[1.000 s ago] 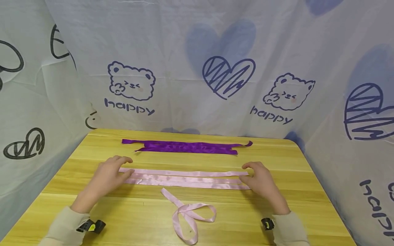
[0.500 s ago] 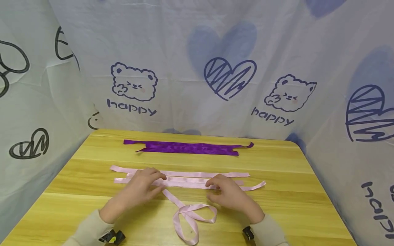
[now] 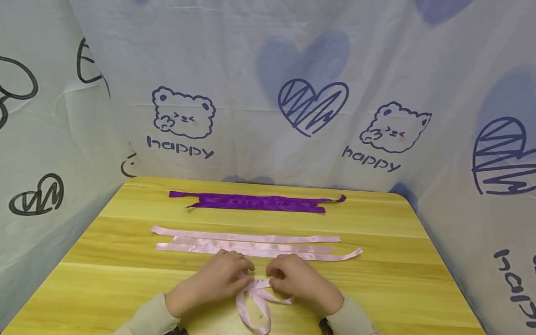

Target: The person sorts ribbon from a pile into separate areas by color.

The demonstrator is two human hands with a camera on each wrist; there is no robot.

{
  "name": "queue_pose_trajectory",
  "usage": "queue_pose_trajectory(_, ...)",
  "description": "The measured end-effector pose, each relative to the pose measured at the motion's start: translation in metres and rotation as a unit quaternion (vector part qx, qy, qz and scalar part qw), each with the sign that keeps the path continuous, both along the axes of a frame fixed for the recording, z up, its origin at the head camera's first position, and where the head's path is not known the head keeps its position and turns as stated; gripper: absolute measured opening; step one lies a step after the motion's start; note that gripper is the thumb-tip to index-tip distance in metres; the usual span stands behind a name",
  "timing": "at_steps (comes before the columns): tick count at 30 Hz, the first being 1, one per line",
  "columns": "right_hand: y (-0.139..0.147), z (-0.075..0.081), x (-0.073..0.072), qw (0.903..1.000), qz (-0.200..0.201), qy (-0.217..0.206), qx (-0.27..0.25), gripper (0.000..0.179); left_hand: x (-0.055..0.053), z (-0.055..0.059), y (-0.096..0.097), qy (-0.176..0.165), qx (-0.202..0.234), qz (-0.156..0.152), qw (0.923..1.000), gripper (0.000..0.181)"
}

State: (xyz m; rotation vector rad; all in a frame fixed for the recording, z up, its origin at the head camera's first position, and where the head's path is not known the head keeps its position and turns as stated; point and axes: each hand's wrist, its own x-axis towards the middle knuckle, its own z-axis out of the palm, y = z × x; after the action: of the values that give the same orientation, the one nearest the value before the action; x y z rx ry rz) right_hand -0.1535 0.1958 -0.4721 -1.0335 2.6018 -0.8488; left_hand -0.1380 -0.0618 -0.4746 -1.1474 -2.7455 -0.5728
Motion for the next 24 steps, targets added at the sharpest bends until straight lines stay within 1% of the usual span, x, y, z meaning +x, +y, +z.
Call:
queue_pose_trajectory(4, -0.005, 0.003, 0.002, 0.9999, 0.004, -0.016, 0.002, 0.004, -0.001, -0.001, 0.005, -0.021, 0.015, -0.023, 0.9994, 0.023)
queue_pose_trajectory(7, -0.006, 0.003, 0.005, 0.9993, 0.007, -0.036, -0.003, 0.008, 0.000, -0.001, 0.007, -0.036, 0.023, -0.032, 0.9986, 0.022)
queue_pose_trajectory(9, -0.005, 0.004, 0.006, 0.9981, 0.013, -0.059, -0.011, 0.009, 0.000, 0.000, 0.007, -0.043, 0.024, -0.034, 0.9982, 0.022)
queue_pose_trajectory(13, -0.001, 0.009, 0.011, 0.9952, 0.031, -0.092, -0.009, 0.021, 0.002, 0.002, 0.008, -0.056, 0.017, -0.038, 0.9976, 0.022)
queue_pose_trajectory(15, 0.000, 0.012, 0.013, 0.9949, 0.043, -0.091, 0.002, 0.022, 0.002, 0.002, 0.008, -0.060, 0.013, -0.039, 0.9974, 0.022)
queue_pose_trajectory(18, -0.001, 0.013, 0.014, 0.9955, 0.056, -0.074, 0.019, 0.011, 0.002, 0.003, 0.008, -0.064, 0.007, -0.044, 0.9969, 0.023)
queue_pose_trajectory(20, -0.003, 0.013, 0.014, 0.9961, 0.059, -0.061, 0.024, 0.010, 0.003, 0.004, 0.009, -0.068, 0.005, -0.048, 0.9965, 0.026)
queue_pose_trajectory(22, -0.004, 0.012, 0.015, 0.9968, 0.059, -0.051, 0.019, 0.014, 0.003, 0.005, 0.011, -0.071, 0.005, -0.053, 0.9960, 0.029)
queue_pose_trajectory(24, -0.006, 0.011, 0.015, 0.9972, 0.054, -0.052, -0.002, 0.013, 0.003, 0.006, 0.012, -0.079, 0.007, -0.058, 0.9951, 0.030)
